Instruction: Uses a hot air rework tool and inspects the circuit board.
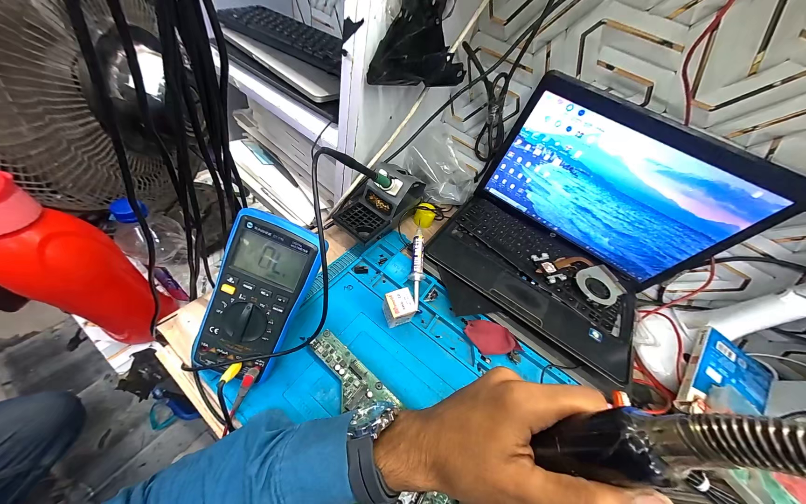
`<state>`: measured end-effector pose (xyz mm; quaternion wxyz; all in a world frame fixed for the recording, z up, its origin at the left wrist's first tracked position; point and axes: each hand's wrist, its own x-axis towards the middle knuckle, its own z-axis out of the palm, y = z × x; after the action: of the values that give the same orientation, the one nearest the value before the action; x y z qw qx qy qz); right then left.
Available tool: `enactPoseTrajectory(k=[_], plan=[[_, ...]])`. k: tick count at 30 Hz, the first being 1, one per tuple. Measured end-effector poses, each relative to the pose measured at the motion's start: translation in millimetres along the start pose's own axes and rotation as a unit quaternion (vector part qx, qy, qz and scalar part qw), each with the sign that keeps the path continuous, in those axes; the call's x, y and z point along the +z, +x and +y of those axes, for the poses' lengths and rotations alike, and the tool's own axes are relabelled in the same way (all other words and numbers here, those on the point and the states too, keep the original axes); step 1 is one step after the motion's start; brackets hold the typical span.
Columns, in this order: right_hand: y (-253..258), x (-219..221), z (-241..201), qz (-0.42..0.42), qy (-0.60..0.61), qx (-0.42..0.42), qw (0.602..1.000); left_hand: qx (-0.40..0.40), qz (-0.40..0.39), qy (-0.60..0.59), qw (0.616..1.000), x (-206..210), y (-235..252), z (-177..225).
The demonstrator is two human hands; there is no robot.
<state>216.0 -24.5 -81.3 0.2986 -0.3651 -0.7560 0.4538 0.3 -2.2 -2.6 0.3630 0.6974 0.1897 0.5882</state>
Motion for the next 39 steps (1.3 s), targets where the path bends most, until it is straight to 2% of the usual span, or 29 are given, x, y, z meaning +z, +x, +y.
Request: enactPoseTrajectory(k=[39], plan=[[1.2,-2.3,-1.1,0.003,0.01,0.011,1.0,-0.007,0.008,-0.006,1.0,-0.2,0.3,3.2]])
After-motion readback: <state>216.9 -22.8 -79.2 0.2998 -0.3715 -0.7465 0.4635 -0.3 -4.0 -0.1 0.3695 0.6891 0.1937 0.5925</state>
